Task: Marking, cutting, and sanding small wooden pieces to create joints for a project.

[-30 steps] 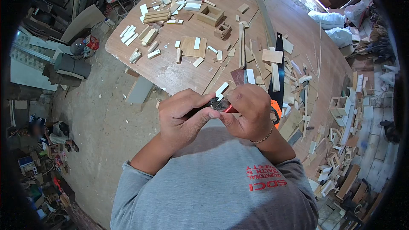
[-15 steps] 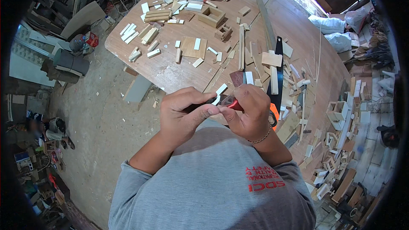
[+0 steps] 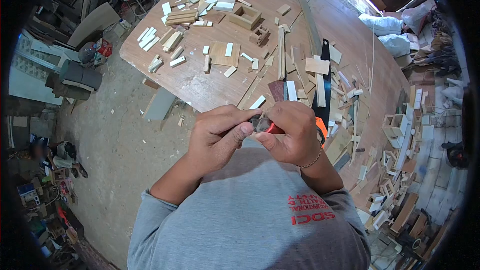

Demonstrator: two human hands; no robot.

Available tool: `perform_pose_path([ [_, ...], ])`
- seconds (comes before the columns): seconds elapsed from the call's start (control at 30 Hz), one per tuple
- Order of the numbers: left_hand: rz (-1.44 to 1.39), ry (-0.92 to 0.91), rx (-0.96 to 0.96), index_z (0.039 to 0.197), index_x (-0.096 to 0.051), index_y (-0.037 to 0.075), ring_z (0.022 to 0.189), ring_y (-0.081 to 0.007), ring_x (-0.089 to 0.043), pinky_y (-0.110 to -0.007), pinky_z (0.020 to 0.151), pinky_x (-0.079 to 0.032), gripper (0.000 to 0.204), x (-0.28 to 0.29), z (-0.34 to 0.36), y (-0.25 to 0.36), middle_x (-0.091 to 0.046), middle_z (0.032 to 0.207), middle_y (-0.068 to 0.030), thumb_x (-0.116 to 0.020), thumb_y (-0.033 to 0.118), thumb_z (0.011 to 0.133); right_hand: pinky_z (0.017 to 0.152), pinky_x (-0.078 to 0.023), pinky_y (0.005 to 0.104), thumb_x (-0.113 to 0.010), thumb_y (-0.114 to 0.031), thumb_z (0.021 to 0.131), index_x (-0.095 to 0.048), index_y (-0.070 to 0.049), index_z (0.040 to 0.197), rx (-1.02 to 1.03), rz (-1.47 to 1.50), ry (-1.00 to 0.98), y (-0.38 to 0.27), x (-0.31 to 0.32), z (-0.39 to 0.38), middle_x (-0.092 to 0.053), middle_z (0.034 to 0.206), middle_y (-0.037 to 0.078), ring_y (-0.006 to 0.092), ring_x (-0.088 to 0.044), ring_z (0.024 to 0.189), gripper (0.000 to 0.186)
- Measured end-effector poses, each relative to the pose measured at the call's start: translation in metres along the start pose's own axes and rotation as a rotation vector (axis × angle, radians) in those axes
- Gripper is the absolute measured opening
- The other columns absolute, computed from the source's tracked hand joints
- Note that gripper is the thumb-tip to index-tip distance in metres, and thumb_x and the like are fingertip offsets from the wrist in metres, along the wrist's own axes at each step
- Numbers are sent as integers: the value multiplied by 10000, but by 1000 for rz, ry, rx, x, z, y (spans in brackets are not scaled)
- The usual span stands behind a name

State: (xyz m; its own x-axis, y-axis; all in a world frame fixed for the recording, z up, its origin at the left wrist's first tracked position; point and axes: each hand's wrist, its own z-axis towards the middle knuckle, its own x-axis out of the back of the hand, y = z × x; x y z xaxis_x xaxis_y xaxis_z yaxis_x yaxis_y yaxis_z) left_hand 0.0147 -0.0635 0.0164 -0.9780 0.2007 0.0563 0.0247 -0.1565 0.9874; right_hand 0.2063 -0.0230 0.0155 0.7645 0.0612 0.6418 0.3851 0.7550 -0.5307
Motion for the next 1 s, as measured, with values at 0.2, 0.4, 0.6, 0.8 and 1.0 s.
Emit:
perform_pose_path([
  [0.2,103,-41,-188,1098,-665,-13,597,-118,-539,-242,520,-406,329,6,4,5,-596,722,-86,-721,102,795,472,-376,351,-632,-422,835,-555,-49,743,-2,24,-37,-3,1,0,-487,592,64,251,-510,499,392],
  [0.4,137,-28,-225,1092,-665,-18,601,-115,-542,-237,533,-421,412,5,2,0,-586,706,-76,-787,129,727,472,-374,353,-630,-418,838,-554,-43,747,13,25,-34,-5,1,1,-488,596,69,249,-506,498,393],
  [0.6,149,6,-198,1069,-674,-17,595,-114,-537,-242,527,-414,389,5,0,-2,-581,673,-73,-787,138,731,483,-368,357,-634,-409,837,-554,-43,752,27,-61,35,-4,-2,1,-497,611,70,250,-512,519,384],
  [0.8,-78,-12,-9,1120,-651,-14,572,-113,-501,-239,510,-386,335,8,1,-6,-574,755,-58,-701,124,819,508,-388,361,-652,-380,830,-561,-31,778,-58,-106,241,0,-7,-5,-512,631,97,276,-525,546,364],
  [1.0,-827,-67,461,1210,-554,-74,537,-97,-479,-223,438,-401,406,18,10,-12,-534,820,-42,-559,163,881,524,-405,342,-625,-354,864,-556,-13,812,-266,55,179,8,-5,-7,-509,649,119,269,-520,553,352],
])
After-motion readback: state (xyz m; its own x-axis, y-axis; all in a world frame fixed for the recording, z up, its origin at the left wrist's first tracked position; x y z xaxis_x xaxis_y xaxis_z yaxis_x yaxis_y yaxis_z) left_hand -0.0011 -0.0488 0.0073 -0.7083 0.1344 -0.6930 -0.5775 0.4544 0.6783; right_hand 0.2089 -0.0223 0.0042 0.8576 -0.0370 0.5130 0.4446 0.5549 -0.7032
